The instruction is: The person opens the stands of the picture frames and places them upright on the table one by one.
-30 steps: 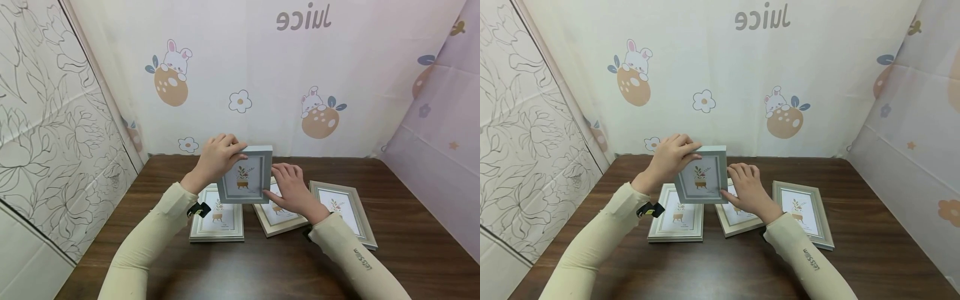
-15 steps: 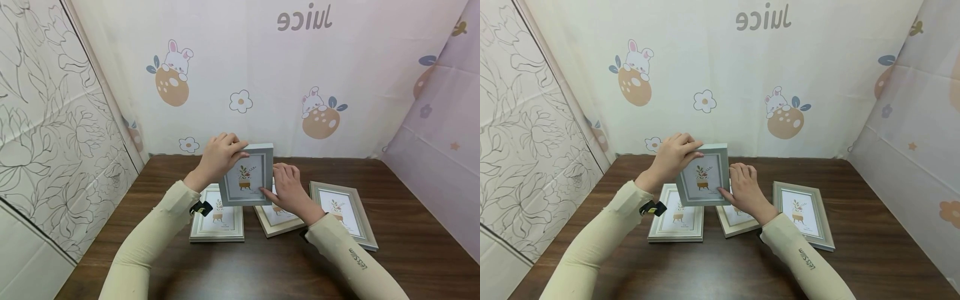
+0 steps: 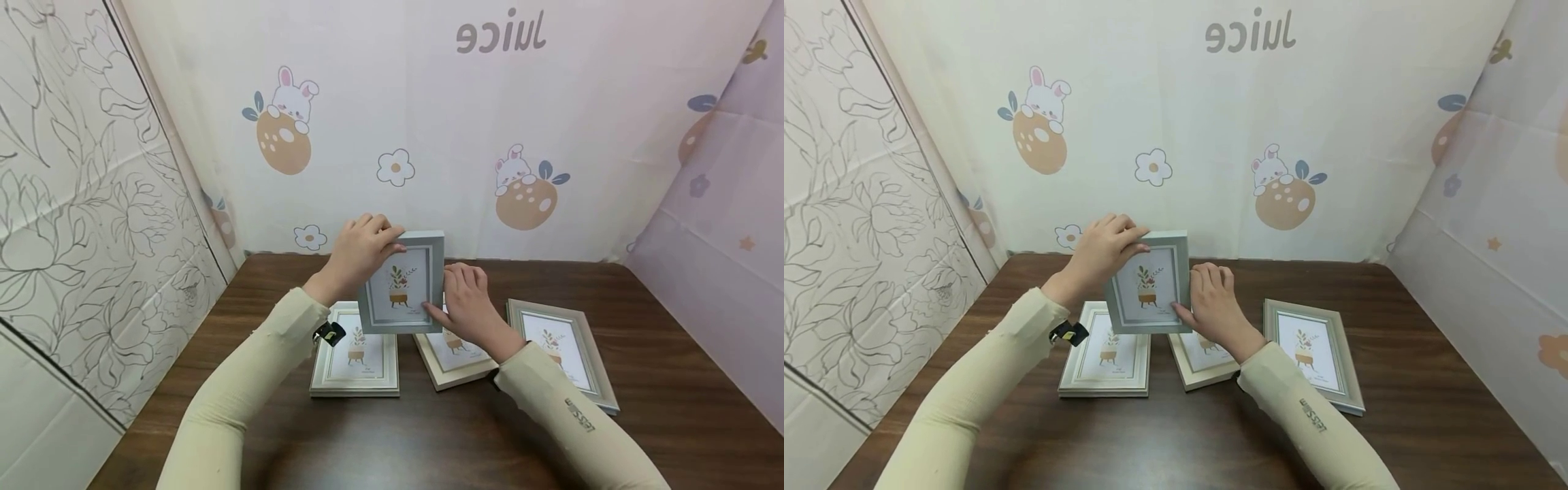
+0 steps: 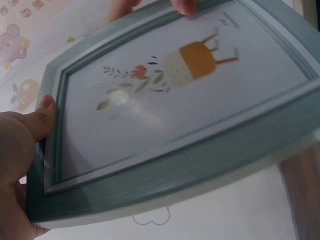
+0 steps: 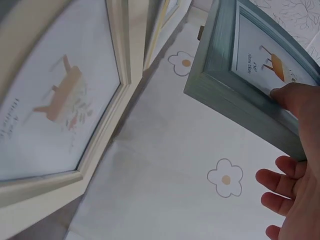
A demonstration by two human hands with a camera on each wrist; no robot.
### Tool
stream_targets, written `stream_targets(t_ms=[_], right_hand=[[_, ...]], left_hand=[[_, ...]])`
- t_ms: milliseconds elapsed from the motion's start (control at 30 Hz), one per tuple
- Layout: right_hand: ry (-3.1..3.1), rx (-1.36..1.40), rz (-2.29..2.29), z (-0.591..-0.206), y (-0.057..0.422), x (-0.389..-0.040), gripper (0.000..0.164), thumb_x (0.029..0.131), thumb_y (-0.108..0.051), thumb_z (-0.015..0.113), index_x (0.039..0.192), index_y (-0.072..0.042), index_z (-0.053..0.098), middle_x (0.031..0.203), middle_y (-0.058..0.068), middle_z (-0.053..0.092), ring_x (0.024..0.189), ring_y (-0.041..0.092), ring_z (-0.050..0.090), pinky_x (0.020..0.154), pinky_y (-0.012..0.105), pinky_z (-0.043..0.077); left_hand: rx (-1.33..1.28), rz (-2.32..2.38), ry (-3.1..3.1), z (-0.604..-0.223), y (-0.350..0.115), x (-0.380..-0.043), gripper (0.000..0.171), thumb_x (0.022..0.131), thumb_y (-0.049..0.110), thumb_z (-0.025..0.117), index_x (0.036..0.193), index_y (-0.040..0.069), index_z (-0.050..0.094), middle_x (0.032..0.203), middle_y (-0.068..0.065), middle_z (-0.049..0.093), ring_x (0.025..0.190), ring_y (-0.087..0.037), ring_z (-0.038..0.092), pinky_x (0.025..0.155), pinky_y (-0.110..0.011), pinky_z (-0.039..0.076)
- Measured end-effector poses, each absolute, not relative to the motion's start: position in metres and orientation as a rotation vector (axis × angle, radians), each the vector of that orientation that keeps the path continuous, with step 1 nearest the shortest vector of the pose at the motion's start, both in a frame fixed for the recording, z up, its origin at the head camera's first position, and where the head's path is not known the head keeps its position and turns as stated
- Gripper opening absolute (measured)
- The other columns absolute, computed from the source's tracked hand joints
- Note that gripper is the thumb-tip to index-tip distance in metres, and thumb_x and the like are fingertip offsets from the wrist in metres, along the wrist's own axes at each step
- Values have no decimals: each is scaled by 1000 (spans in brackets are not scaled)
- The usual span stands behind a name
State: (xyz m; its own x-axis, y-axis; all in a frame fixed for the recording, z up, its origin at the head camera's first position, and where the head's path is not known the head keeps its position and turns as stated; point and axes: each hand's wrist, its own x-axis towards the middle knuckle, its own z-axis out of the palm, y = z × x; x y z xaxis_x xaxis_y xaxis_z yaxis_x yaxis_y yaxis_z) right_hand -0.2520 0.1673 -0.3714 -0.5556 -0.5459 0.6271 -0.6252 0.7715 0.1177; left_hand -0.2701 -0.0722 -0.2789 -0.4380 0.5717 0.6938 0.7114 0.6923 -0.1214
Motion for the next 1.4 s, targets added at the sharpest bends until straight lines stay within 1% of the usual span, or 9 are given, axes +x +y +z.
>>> stream_targets(t_ms=[233,500,667,800,1000,1133,1400], right_hand=[[-2341,809,105,-367,161,-260,59,87,-38,75,110,10,49,109,23,49,103,38,42,91,56,26],[-2427,687,117,-364,149,-276,52,90,-35,72,105,9,49,107,24,50,102,38,42,90,55,26],[-2458,602,86,-363,140,-290,55,91,-37,70,108,12,50,107,27,52,102,39,45,90,55,29],[-2500,546,78,-361,134,-301,56,93,-37,68,110,13,49,109,28,51,102,39,45,91,55,30],[-2571,482,80,-358,123,-321,56,95,-39,66,112,13,50,113,27,51,105,38,44,91,54,29],[-2655,418,104,-360,116,-331,59,95,-40,65,117,12,49,116,25,50,109,38,43,93,54,28],[-2740,336,38,-375,107,-342,63,95,-46,64,119,11,51,113,23,52,110,37,47,93,54,32]], left_hand=[[-944,-180,-2158,-281,-73,-283,29,94,30,66,115,11,70,96,-6,63,80,-24,55,63,-36,39],[-891,-125,-2150,-281,-72,-301,31,96,33,63,117,12,70,98,-6,63,81,-24,54,65,-37,39],[-841,-70,-2137,-280,-71,-316,32,96,35,61,118,13,70,100,-6,64,84,-24,56,67,-38,40],[-819,-65,-2141,-279,-72,-327,31,97,35,61,119,14,69,102,-7,64,86,-25,56,69,-39,41],[-775,-81,-2174,-280,-74,-344,30,98,34,60,119,14,68,106,-8,63,89,-27,55,74,-42,41],[-756,-76,-2211,-282,-75,-351,30,98,34,59,119,14,68,106,-8,62,91,-27,55,76,-42,41],[-715,-57,-2321,-296,-75,-361,31,100,35,55,121,15,65,109,-8,62,96,-27,54,80,-44,41]])
